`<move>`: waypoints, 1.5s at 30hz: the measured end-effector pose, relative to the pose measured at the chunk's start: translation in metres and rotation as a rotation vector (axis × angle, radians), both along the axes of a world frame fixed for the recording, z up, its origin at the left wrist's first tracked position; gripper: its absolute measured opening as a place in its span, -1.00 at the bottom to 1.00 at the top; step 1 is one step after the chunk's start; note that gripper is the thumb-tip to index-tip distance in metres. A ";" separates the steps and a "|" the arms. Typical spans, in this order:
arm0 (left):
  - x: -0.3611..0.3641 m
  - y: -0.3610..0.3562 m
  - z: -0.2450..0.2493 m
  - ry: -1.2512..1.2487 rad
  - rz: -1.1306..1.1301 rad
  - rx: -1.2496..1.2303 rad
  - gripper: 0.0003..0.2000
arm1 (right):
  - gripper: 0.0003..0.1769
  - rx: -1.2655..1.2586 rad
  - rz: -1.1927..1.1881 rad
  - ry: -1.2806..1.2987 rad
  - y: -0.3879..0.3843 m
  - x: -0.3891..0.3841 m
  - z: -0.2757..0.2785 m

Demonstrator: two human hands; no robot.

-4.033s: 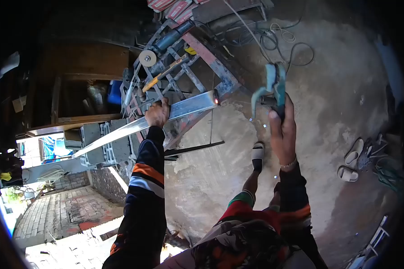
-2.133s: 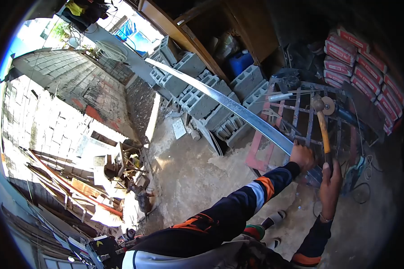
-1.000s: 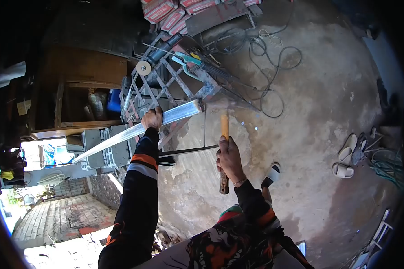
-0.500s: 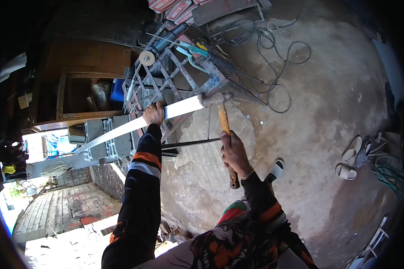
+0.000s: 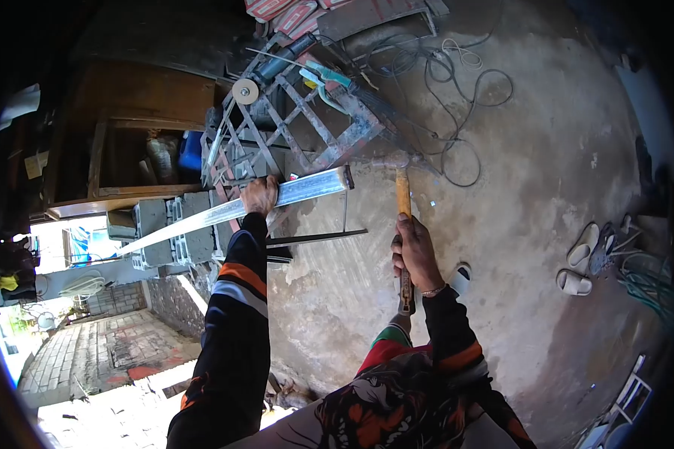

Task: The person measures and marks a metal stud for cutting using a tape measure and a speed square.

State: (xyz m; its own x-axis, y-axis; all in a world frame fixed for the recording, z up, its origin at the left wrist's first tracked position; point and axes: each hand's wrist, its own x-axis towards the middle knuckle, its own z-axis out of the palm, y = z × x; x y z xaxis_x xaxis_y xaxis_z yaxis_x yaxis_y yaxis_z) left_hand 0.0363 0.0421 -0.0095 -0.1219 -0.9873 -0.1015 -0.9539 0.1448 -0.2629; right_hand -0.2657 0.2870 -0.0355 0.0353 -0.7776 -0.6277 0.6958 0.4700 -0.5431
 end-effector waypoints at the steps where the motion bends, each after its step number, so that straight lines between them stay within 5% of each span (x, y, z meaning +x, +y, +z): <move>1: 0.000 0.007 0.001 -0.003 0.004 0.012 -0.51 | -0.62 0.003 0.003 0.007 0.006 0.001 -0.003; 8: 0.004 0.001 -0.006 -0.010 -0.025 0.007 -0.49 | -0.62 0.007 -0.090 -0.097 -0.004 0.035 0.004; 12: 0.013 -0.004 -0.014 0.002 0.052 -0.056 -0.46 | -0.64 -0.067 0.044 -0.055 -0.009 0.017 -0.004; 14: 0.008 -0.002 -0.017 0.022 0.088 -0.093 -0.46 | -0.63 0.025 -0.106 -0.105 -0.011 0.025 0.007; 16: -0.001 0.008 -0.002 0.047 0.056 -0.049 -0.45 | -0.64 -0.072 0.097 0.037 -0.011 0.026 -0.002; 23: 0.011 0.000 -0.012 0.029 0.066 -0.038 -0.39 | -0.63 -0.036 0.111 -0.009 -0.011 0.027 -0.004; 27: 0.006 0.000 -0.011 0.063 0.136 -0.064 -0.39 | -0.61 0.015 -0.094 -0.109 -0.009 0.032 -0.003; 32: -0.004 0.003 -0.001 0.076 0.107 -0.013 -0.38 | -0.62 -0.031 0.107 -0.071 0.004 0.027 -0.005; 34: -0.007 0.006 0.002 0.085 0.134 -0.054 -0.39 | -0.63 0.048 -0.112 -0.116 0.006 0.038 0.000; 38: -0.013 0.009 0.010 0.071 0.142 -0.013 -0.38 | -0.62 -0.028 0.136 -0.052 0.009 0.023 -0.011; 42: -0.016 0.006 0.013 0.041 0.191 0.023 -0.37 | -0.64 0.009 -0.018 -0.080 0.016 0.042 -0.001; 45: -0.007 0.000 0.010 0.058 0.152 0.051 -0.36 | -0.61 0.013 0.107 -0.087 0.025 0.026 -0.013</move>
State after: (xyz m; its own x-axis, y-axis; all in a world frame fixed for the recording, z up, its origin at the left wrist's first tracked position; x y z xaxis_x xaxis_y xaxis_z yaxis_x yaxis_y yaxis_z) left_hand 0.0295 0.0425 0.0002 0.0212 -0.9886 -0.1488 -0.9793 0.0095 -0.2024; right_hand -0.2395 0.3117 -0.0485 0.1722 -0.7586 -0.6284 0.6854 0.5504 -0.4767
